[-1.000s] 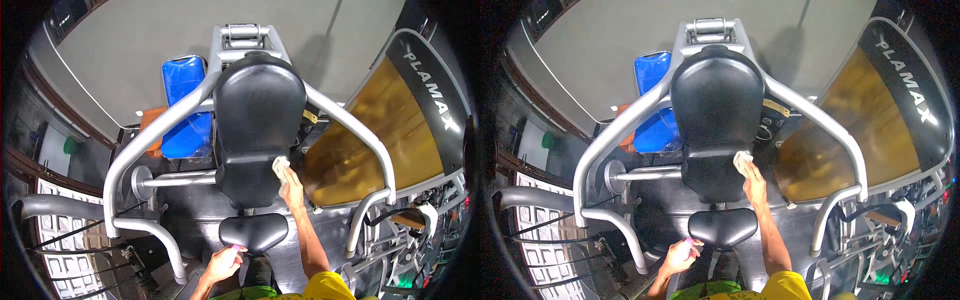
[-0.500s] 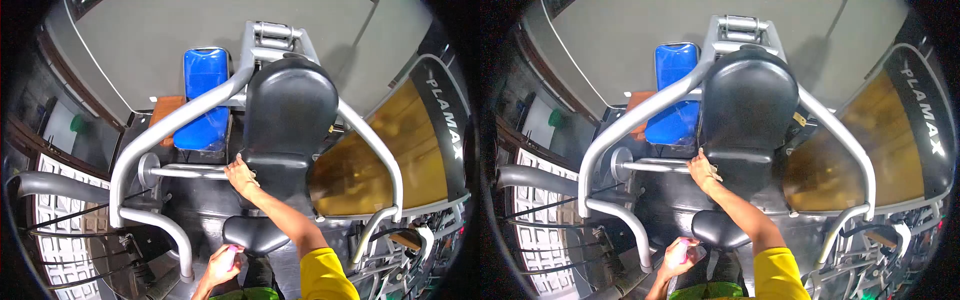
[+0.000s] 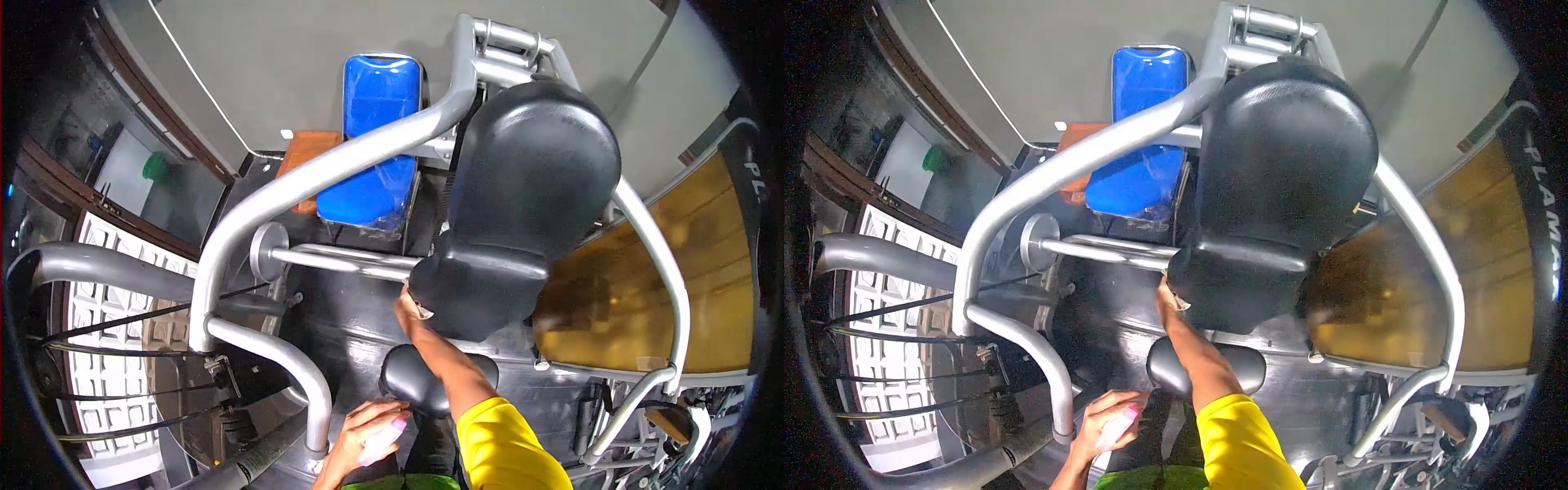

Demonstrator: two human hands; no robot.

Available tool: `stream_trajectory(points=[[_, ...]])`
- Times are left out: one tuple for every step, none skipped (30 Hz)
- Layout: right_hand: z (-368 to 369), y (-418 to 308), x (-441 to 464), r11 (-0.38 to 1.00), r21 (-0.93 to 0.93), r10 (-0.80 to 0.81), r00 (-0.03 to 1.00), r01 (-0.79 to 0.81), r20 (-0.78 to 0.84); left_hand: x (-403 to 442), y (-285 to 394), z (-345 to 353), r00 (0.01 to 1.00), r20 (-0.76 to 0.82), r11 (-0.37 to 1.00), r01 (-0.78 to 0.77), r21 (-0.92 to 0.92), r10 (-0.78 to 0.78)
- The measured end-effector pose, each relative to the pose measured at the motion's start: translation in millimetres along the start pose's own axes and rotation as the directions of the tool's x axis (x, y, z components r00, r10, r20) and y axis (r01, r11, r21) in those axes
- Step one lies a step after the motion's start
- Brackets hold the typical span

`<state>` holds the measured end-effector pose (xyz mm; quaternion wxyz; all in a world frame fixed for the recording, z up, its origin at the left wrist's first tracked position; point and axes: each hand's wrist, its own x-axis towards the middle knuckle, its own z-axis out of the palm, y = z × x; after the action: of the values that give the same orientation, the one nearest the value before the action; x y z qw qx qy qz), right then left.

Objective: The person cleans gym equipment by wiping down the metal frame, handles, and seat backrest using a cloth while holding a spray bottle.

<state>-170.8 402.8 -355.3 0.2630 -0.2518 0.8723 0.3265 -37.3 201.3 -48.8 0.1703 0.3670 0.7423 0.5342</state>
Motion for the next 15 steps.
stream_trajectory(points=[[8.4,-9.2,1.2,1.000,-0.019,-0.007,0.999,0.008,0.040,-2.6,1.6,-0.8,1.000,0.013,1.000,-0.014,0.001,0.014],[18.3,-17.7,6.5,0.999,-0.043,-0.011,0.997,0.014,0.075,-4.6,1.6,1.0,1.000,0.009,1.000,-0.007,0.005,0.007],[65.7,-48.8,43.2,0.999,-0.011,0.035,0.999,-0.035,0.032,-8.8,1.7,4.4,1.000,-0.022,0.999,-0.003,-0.035,0.003],[113.2,-79.8,80.1,0.996,0.025,0.081,0.997,-0.081,-0.011,-11.8,2.2,5.7,0.999,-0.051,0.997,-0.001,-0.075,-0.002],[157.2,-108.5,114.4,0.990,0.065,0.126,0.990,-0.123,-0.054,-10.8,5.5,3.7,0.999,-0.047,0.997,-0.022,-0.072,0.019],[131.0,-94.6,90.3,0.978,0.165,0.139,0.990,-0.131,-0.038,-11.9,5.6,5.6,0.999,-0.046,0.997,-0.017,-0.072,0.014],[104.5,-80.5,65.8,0.954,0.263,0.151,0.988,-0.140,-0.022,-13.4,5.5,8.6,0.998,-0.061,0.999,0.031,-0.043,-0.034],[68.5,-60.3,33.9,0.922,0.358,0.163,0.987,-0.150,-0.006,-14.6,3.9,10.9,0.994,-0.077,0.997,0.076,-0.012,-0.077],[70.7,-62.9,32.6,0.920,0.361,0.164,0.986,-0.151,-0.006,-18.3,0.1,13.2,0.993,-0.054,0.995,0.102,-0.003,-0.102],[71.9,-66.7,25.4,0.890,0.442,0.102,0.994,-0.112,0.046,-18.9,-0.6,14.6,0.993,-0.051,0.995,0.103,-0.001,-0.103],[76.1,-69.9,22.5,0.851,0.519,0.037,0.995,-0.078,0.090,-18.0,-1.2,16.7,0.989,-0.060,0.990,0.130,-0.046,-0.133],[75.1,-73.5,15.7,0.848,0.523,0.038,0.995,-0.079,0.088,-18.2,-1.8,17.5,0.984,-0.065,0.983,0.160,-0.089,-0.166],[74.9,-82.5,3.5,0.765,0.639,0.049,0.997,-0.073,0.055,-20.2,-2.1,17.5,0.984,-0.055,0.982,0.165,-0.087,-0.171],[73.7,-86.1,-12.5,0.670,0.740,0.064,0.998,-0.064,0.028,-21.5,-2.5,19.2,0.974,-0.032,0.969,0.219,-0.116,-0.224],[73.4,-87.0,-30.4,0.373,0.927,0.031,0.999,-0.030,0.020,-23.1,-2.4,21.4,0.961,-0.004,0.951,0.271,-0.147,-0.275]])
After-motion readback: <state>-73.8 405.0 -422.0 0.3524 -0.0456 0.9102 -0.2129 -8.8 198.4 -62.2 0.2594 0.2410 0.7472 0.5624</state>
